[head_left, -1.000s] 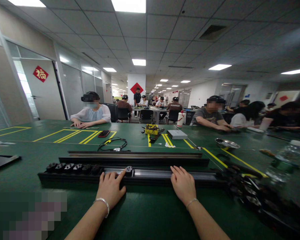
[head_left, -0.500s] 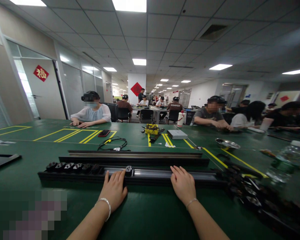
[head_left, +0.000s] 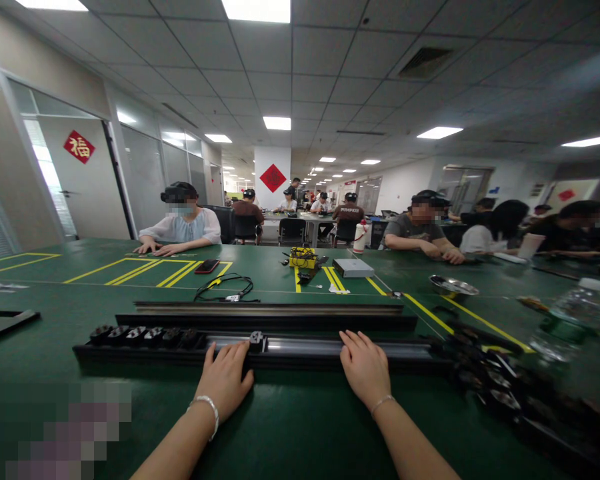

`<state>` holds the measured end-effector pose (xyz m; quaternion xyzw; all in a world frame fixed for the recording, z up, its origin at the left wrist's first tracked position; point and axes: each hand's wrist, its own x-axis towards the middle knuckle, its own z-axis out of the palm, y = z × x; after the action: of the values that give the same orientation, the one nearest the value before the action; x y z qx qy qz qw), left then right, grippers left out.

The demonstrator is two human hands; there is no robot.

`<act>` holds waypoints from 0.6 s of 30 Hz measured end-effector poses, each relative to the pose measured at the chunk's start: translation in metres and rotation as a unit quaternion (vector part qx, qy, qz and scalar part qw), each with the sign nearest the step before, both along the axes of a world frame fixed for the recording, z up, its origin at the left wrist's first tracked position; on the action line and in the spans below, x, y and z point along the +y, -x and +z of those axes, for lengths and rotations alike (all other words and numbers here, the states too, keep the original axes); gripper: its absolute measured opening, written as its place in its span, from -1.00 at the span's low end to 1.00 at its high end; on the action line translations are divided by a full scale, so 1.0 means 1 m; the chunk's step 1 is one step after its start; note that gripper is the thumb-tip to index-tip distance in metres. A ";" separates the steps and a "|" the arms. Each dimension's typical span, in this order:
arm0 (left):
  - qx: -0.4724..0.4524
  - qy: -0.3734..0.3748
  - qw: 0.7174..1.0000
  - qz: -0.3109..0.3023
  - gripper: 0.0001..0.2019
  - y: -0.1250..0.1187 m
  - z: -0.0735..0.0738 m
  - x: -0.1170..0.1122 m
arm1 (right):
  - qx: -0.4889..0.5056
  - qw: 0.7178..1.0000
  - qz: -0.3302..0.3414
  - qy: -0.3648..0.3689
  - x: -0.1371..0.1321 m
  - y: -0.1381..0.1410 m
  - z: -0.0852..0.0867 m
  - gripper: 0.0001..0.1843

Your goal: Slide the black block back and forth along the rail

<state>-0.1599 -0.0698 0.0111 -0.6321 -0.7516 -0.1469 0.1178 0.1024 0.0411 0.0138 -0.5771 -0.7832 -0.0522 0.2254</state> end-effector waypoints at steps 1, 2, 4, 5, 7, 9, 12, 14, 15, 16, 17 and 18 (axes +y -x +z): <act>-0.001 -0.001 1.000 0.000 -0.53 0.000 0.000 0.000 | -0.001 1.000 0.000 -0.002 0.000 0.000 0.000 -0.54; -0.002 -0.002 1.000 -0.001 -0.53 0.000 0.000 0.000 | -0.001 1.000 0.001 -0.004 0.000 0.000 -0.001 -0.54; -0.004 -0.003 1.000 -0.002 -0.53 0.000 -0.001 0.000 | -0.002 1.000 0.001 -0.003 0.000 0.000 -0.001 -0.54; -0.005 -0.003 1.000 -0.003 -0.53 0.000 -0.001 0.000 | -0.002 1.000 0.001 -0.002 0.000 0.000 -0.001 -0.54; -0.007 -0.002 1.000 -0.005 -0.53 0.000 -0.001 0.000 | -0.001 1.000 0.000 0.002 0.000 0.001 0.000 -0.54; -0.007 -0.002 1.000 -0.005 -0.54 0.000 0.000 0.000 | 0.000 1.000 0.000 0.005 0.000 0.001 0.000 -0.54; -0.006 0.000 1.000 -0.004 -0.53 -0.001 0.001 0.000 | 0.000 1.000 -0.002 0.010 0.000 0.000 0.001 -0.53; -0.007 0.006 1.000 -0.004 -0.53 -0.001 0.001 0.000 | -0.002 1.000 -0.005 0.013 0.000 0.000 0.001 -0.53; -0.008 0.010 1.000 -0.003 -0.53 -0.001 0.001 -0.001 | -0.003 1.000 -0.005 0.013 0.000 0.000 0.001 -0.53; -0.008 0.014 1.000 -0.002 -0.53 -0.001 0.001 -0.001 | -0.004 1.000 -0.005 0.013 0.000 0.000 0.001 -0.54; -0.009 0.016 1.000 -0.001 -0.53 -0.001 0.001 -0.001 | -0.004 1.000 -0.004 0.012 0.000 0.000 0.001 -0.54; -0.009 0.018 1.000 0.000 -0.53 -0.001 0.001 -0.001 | -0.004 1.000 -0.003 0.011 -0.001 0.001 0.001 -0.54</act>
<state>-0.1587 -0.0707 0.0124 -0.6331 -0.7550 -0.1389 0.0998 0.1019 0.0405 0.0147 -0.5815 -0.7832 -0.0463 0.2153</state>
